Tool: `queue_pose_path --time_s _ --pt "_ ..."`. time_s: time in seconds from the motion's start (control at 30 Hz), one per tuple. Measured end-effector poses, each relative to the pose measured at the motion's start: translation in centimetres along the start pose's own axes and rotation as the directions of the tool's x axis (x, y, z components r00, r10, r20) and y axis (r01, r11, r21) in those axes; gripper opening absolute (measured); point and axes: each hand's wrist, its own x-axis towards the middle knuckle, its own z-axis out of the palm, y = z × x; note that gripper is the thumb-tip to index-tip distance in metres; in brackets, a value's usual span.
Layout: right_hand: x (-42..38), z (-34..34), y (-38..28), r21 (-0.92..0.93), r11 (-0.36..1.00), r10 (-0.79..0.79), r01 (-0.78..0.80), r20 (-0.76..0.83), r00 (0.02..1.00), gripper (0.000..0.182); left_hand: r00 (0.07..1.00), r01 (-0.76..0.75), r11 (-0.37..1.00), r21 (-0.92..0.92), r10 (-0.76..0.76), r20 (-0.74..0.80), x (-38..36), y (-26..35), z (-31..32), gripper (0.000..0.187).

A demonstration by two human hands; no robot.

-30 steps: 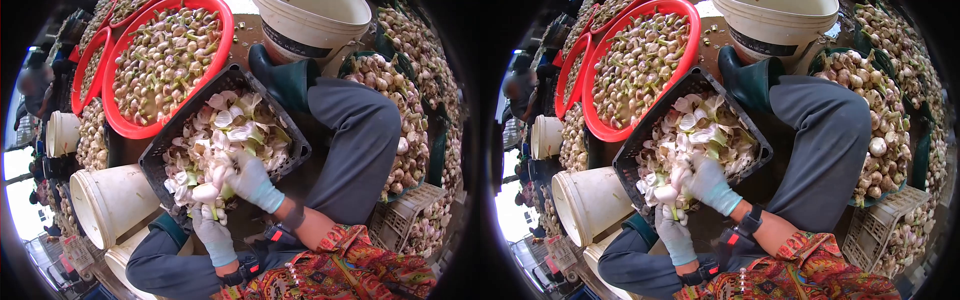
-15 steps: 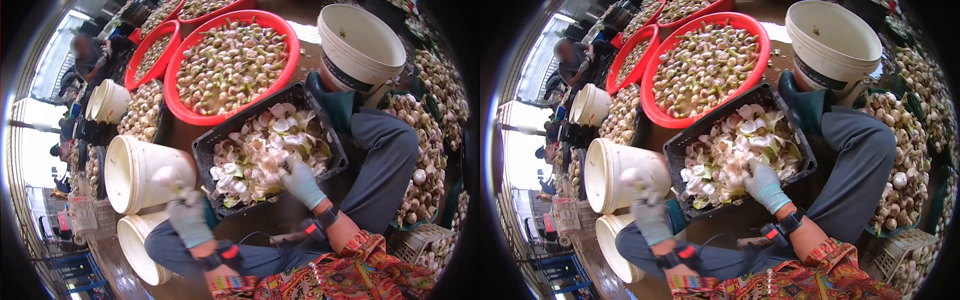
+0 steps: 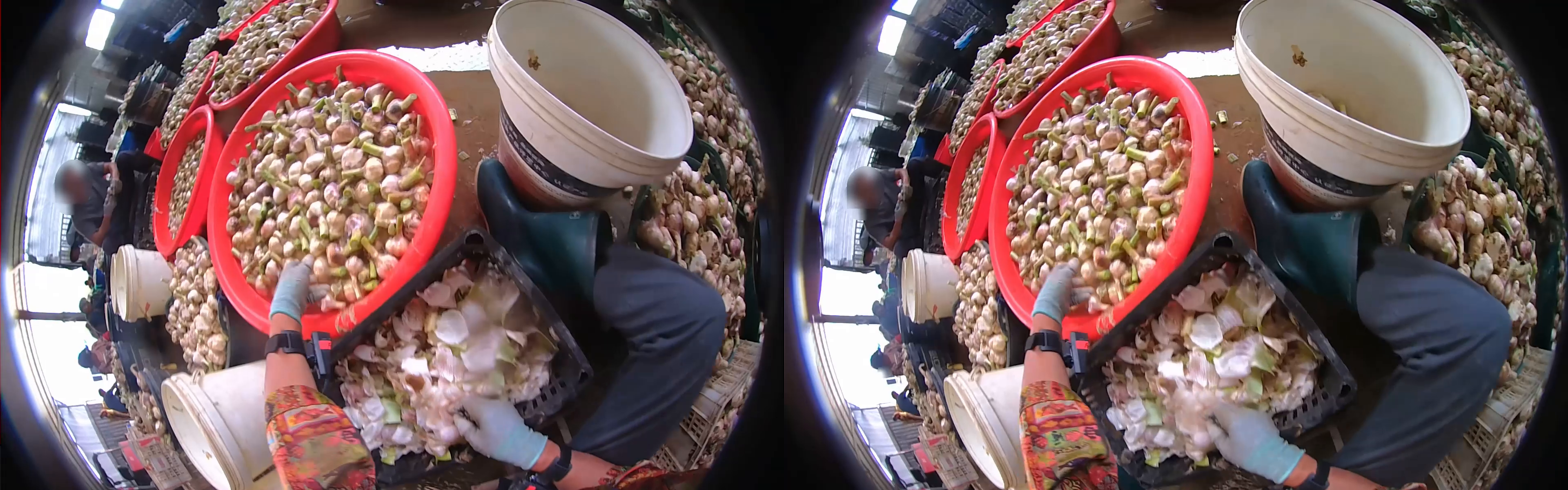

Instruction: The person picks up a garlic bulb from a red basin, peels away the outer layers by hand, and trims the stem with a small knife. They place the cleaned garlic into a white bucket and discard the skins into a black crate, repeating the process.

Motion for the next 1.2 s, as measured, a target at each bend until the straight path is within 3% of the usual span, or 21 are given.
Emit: queue_pose_path --time_s 0.07,0.13,0.2,0.27,0.33,0.37,0.4,0.47,0.53,0.57,0.6,0.67,0.7,0.73,0.8,1.0,1.07,1.17,1.2 --pt "0.9 0.0 -0.1 0.07 0.996 0.054 -0.055 0.011 0.998 0.019 0.994 0.07 0.97 0.234 -0.049 -0.096 1.6 1.3 2.9 0.052" --pt "1.7 -0.2 -0.5 0.071 0.992 0.102 -0.104 0.037 0.994 0.02 0.947 -0.277 0.863 0.422 0.172 0.27 10.9 -5.4 -0.4 0.052" --pt "1.6 -0.1 -0.9 0.076 0.985 0.146 -0.152 0.082 0.986 0.022 0.993 0.05 0.986 0.157 -0.066 0.101 3.9 -0.2 2.0 0.046" --pt "1.5 -0.1 -1.0 0.197 0.974 0.107 -0.112 0.036 0.994 0.025 0.998 -0.026 0.996 0.084 0.021 0.057 2.4 0.4 0.9 0.033" --pt "0.6 -0.1 -0.2 0.165 0.981 0.089 -0.097 0.058 0.994 0.028 0.985 -0.171 0.972 -0.159 0.168 -0.034 -1.5 1.3 -0.3 0.03" --pt "0.4 -0.3 -0.2 0.166 0.986 0.007 -0.018 0.066 0.998 0.03 0.973 -0.228 0.93 -0.288 0.225 -0.043 -5.4 2.6 -0.2 0.031" --pt "0.2 -0.6 -0.5 0.169 0.984 -0.075 0.062 0.074 0.994 0.032 0.973 -0.231 0.931 -0.282 0.228 -0.043 -8.3 2.6 0.4 0.031" --pt "-0.2 -1.0 -1.8 0.259 0.949 -0.168 0.18 -0.068 0.984 0.039 0.924 -0.364 0.711 -0.602 0.355 -0.14 -14.2 0.9 1.8 0.037" --pt "-0.5 -0.7 -2.3 0.171 0.949 -0.233 0.265 -0.186 0.954 0.04 0.925 -0.329 0.611 -0.72 0.362 -0.116 -19.7 -2.5 3.9 0.042" --pt "-0.7 -1.1 -2.6 0.143 0.963 -0.216 0.229 -0.105 0.971 0.043 0.927 -0.322 0.563 -0.761 0.349 -0.133 -22.8 -3.8 5.8 0.043" --pt "-1.0 -1.5 -2.8 0.109 0.976 -0.188 0.189 -0.021 0.982 0.046 0.937 -0.285 0.57 -0.771 0.336 -0.098 -25.5 -4.9 7.3 0.043" --pt "-1.6 -0.6 -2.1 -0.028 0.94 -0.342 0.341 -0.121 0.932 0.049 0.959 -0.253 0.544 -0.8 0.253 -0.131 -29.6 -8.3 9.8 0.041" --pt "-1.7 0.5 -1.3 -0.113 0.941 -0.327 0.318 -0.077 0.942 0.049 0.968 -0.232 0.537 -0.811 0.206 -0.14 -31.3 -9.6 10.6 0.038" --pt "-2.2 -0.3 -2.0 -0.173 0.946 -0.256 0.273 0.113 0.96 0.047 0.971 -0.224 0.532 -0.817 0.194 -0.141 -32.7 -10.5 11.3 0.038" --pt "-3.0 -0.3 -2.3 -0.132 0.945 -0.256 0.298 0.267 0.929 0.044 0.951 -0.293 0.529 -0.797 0.248 -0.186 -34.7 -11.8 12.0 0.034" --pt "-4.2 2.2 -0.9 -0.075 0.9 -0.404 0.429 0.222 0.887 0.037 0.958 -0.283 0.559 -0.779 0.133 -0.253 -36.4 -14.4 11.7 0.03" --pt "-4.5 1.8 -0.8 -0.008 0.902 -0.425 0.433 0.176 0.888 0.033 0.945 -0.315 0.57 -0.759 0.115 -0.306 -37.7 -12.7 12.2 0.029" --pt "-4.3 1.8 -0.3 0.413 0.886 -0.295 0.21 0.153 0.943 0.033 0.946 -0.318 0.633 -0.706 0.162 -0.28 -38.5 -11.9 12.1 0.029" --pt "-4.2 0.8 -0.3 0.415 0.885 -0.294 0.211 0.147 0.945 0.033 0.949 -0.313 0.66 -0.683 0.193 -0.249 -38.6 -11.8 11.9 0.029"
